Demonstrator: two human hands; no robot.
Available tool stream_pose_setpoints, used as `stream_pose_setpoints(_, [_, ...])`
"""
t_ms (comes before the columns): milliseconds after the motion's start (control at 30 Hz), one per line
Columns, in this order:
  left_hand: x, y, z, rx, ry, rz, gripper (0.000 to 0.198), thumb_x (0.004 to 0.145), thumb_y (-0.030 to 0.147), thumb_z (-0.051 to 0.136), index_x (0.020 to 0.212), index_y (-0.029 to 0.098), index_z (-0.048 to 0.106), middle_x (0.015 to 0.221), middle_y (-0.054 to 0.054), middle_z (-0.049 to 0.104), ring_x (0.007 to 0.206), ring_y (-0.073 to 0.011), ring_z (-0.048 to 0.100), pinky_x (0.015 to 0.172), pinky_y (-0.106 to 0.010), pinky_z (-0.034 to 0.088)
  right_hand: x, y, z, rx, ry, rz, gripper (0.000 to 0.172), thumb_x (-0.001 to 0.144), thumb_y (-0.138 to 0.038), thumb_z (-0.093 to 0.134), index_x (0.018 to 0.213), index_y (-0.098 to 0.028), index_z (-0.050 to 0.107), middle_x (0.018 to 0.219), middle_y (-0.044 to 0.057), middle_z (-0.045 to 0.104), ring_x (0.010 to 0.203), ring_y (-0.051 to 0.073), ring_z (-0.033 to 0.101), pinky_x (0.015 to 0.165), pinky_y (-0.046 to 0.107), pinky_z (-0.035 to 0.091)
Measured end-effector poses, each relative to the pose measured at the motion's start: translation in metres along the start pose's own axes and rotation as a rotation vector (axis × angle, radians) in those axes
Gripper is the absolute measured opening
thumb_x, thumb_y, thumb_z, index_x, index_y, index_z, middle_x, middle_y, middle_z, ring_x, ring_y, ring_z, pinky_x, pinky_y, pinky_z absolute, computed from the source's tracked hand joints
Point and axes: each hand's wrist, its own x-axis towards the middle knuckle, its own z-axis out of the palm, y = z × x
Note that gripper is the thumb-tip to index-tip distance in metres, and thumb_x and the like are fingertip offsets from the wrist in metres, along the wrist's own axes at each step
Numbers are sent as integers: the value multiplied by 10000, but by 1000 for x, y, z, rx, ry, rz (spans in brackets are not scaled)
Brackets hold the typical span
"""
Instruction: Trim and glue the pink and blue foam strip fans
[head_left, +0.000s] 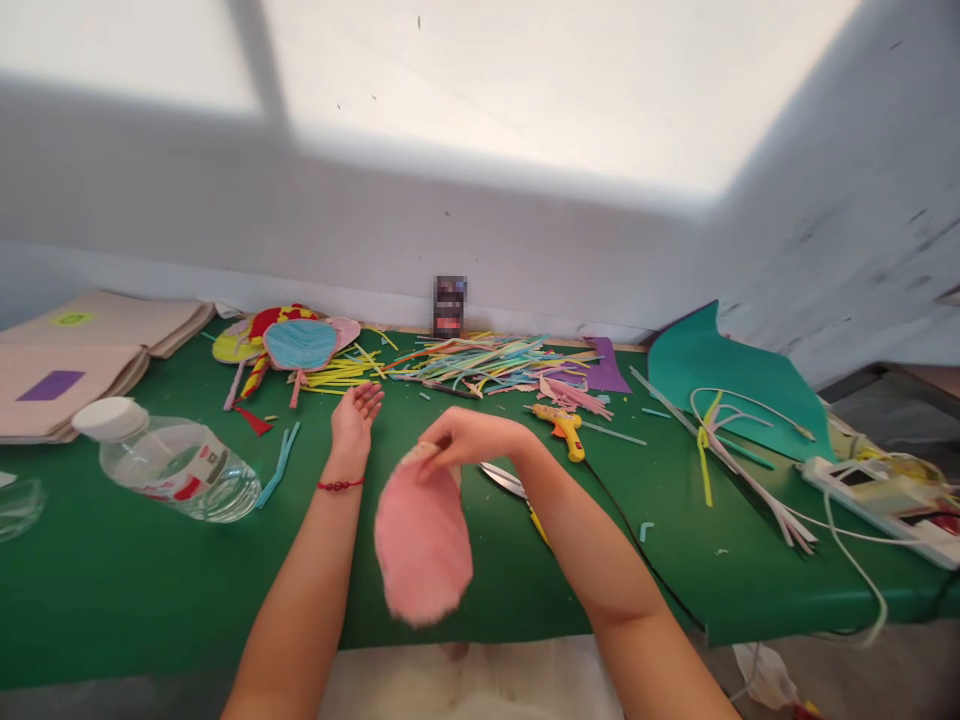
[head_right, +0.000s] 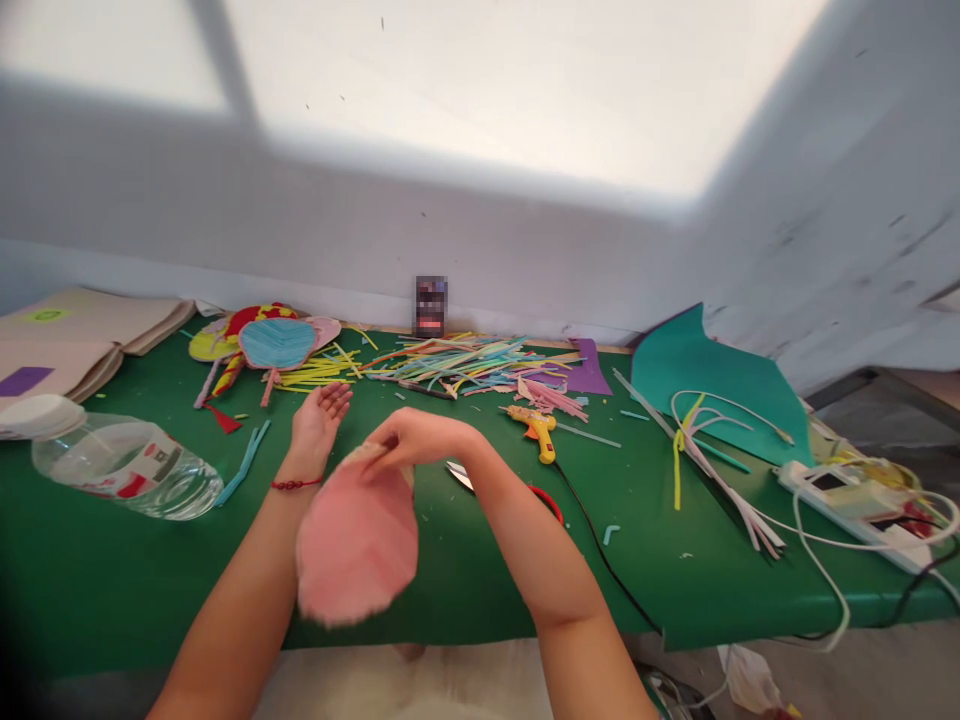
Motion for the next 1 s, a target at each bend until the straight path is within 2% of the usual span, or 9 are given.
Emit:
stream_pose_setpoints(133, [-2, -2, 2, 17, -23, -19, 281, 911, 238, 379, 799, 151, 622, 890, -90, 706, 754, -114, 666, 751, -230, 468, 5, 45, -12, -223, 1008, 403, 192, 813, -282, 541, 701, -151, 626, 667, 2, 586, 650, 121, 457, 610, 226, 338])
stream_pose_setpoints(200, [-6, -5, 6, 26, -45, -31, 306, 925, 241, 361, 808, 144, 626, 906, -99, 709, 757, -111, 668, 755, -228, 468, -3, 66, -20, -124, 1295, 417, 241, 814, -364, 534, 736, -151, 614, 680, 15, 603, 649, 131, 468, 621, 236, 370])
stream_pose_setpoints(267, [-12, -11, 13, 42, -86, -53, 337, 937, 259, 353, 811, 133, 638, 912, -113, 714, 756, -118, 671, 759, -232, 473, -14, 79, -25, 149, 1425, 302, 314, 762, -447, 578, 820, -141, 619, 759, 39, 643, 668, 143, 510, 615, 247, 417])
stream_pose_setpoints(400, [-37, -36, 35, 89, -256, -153, 390, 931, 387, 410, 855, 118, 683, 941, -154, 724, 817, -190, 692, 774, -293, 498, -29, 85, -15, 736, 1410, 63, 531, 640, -496, 694, 1045, -166, 597, 1013, 77, 681, 783, 179, 618, 633, 283, 510])
stream_pose_setpoints(500, [-61, -58, 50, 94, -524, -282, 424, 870, 509, 513, 960, 140, 700, 1112, -166, 691, 983, -235, 670, 845, -324, 491, -32, 82, 6, 922, 1371, 2, 574, 598, -473, 751, 1073, -193, 593, 1116, 80, 672, 881, 202, 646, 677, 306, 548])
stream_pose_setpoints(600, [-81, -73, 58, 22, -612, -217, 444, 740, 479, 701, 1046, 157, 684, 1165, -142, 675, 1067, -260, 637, 895, -356, 484, -30, 79, 33, 991, 1279, 23, 557, 602, -464, 763, 1061, -193, 603, 1152, 87, 668, 942, 216, 650, 717, 321, 565])
stream_pose_setpoints(733, [-89, -75, 59, -97, -471, -76, 455, 630, 380, 807, 1017, 175, 680, 1126, -101, 698, 1071, -267, 637, 945, -389, 480, -27, 80, 59, 994, 1130, 94, 522, 596, -467, 775, 998, -170, 625, 1025, 72, 705, 894, 213, 660, 749, 341, 569])
stream_pose_setpoints(833, [-86, -69, 57, -98, -398, -36, 428, 598, 355, 826, 959, 172, 686, 1025, -89, 731, 1033, -275, 657, 937, -405, 501, -31, 86, 63, 918, 1013, 136, 488, 600, -480, 773, 943, -165, 629, 922, 45, 706, 841, 201, 656, 728, 335, 569])
stream_pose_setpoints(1000, [-82, -64, 56, -50, -391, -31, 474, 544, 342, 859, 951, 163, 696, 965, -88, 743, 1003, -292, 669, 918, -420, 524, -46, 100, 55, 807, 1044, 183, 459, 644, -523, 724, 917, -169, 619, 785, 31, 692, 703, 175, 630, 616, 300, 547])
